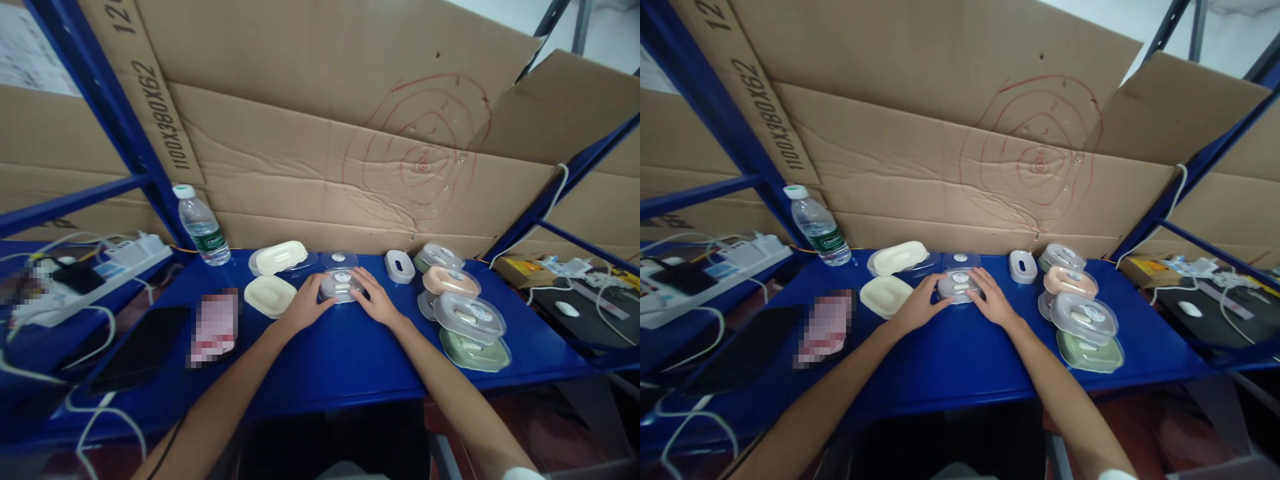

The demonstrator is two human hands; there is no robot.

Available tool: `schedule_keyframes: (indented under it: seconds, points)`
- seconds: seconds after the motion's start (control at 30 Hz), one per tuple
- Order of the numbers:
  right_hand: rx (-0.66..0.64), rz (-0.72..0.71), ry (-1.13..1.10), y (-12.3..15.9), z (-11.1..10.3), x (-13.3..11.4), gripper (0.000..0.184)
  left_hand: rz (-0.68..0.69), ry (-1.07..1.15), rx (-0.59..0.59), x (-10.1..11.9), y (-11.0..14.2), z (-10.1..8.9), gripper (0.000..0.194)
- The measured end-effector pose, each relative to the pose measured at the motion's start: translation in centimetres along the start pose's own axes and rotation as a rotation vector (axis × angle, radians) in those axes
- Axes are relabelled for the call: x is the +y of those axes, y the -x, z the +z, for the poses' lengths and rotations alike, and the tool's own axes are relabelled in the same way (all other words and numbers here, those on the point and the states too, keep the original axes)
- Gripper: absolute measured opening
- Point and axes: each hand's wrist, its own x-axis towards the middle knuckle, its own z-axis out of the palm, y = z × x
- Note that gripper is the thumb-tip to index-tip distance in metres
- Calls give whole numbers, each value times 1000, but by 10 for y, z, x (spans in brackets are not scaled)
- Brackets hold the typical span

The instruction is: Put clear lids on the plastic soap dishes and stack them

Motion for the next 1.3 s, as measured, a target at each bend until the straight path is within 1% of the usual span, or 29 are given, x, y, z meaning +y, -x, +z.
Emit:
schedule_keyframes:
  seconds: [0.17, 0.33, 0.4, 0.47, 0.5, 0.6, 0.7, 0.77, 0.8, 0.87, 0.9, 0.93, 1.0, 1.07, 1.13, 1.17, 1.23, 1.3]
  points:
    - [-17, -38, 89, 2, 7, 3, 67, 56, -234, 7, 2, 4, -4, 62]
    - [-1, -18, 120, 2, 5, 2, 87, 57, -283, -70, 5, 5, -8, 68]
    - [28, 17, 185, 1, 1, 0, 85, 55, -312, -74, 6, 5, -10, 69]
    - [68, 55, 242, 0, -3, -2, 75, 40, -369, -21, 8, 5, -13, 65]
    - [85, 74, 258, -1, -5, -3, 71, 27, -410, 24, 10, 4, -16, 60]
    - [131, 135, 269, -1, -6, -4, 68, -33, -566, 155, 16, 3, -25, 35]
    - [161, 137, 199, -2, -5, 2, 65, -143, -691, 221, 20, 3, -39, 32]
    - [204, 153, 153, -3, -5, 13, 60, -245, -731, 225, 19, 3, -47, 31]
    - [241, 187, 162, -3, -5, 19, 58, -300, -737, 213, 18, 3, -50, 31]
    - [319, 302, 245, -3, -7, 33, 57, -375, -699, 177, 14, 3, -53, 29]
    - [345, 366, 304, -2, -8, 39, 57, -378, -649, 153, 13, 3, -53, 28]
    - [351, 419, 362, -1, -8, 44, 58, -357, -589, 124, 12, 3, -52, 26]
    - [315, 482, 455, 2, -9, 49, 57, -259, -472, 45, 14, 2, -47, 23]
    - [258, 501, 524, 4, -10, 49, 53, -149, -393, -60, 17, 3, -43, 22]
    - [232, 506, 564, 5, -13, 46, 51, -24, -306, -138, 19, 4, -40, 28]
    - [237, 509, 570, 4, -15, 44, 49, 37, -264, -154, 19, 4, -40, 35]
    - [270, 508, 560, 2, -20, 38, 45, 117, -228, -135, 15, 5, -42, 51]
    - [317, 485, 531, 0, -26, 31, 43, 107, -279, -86, 6, 6, -45, 58]
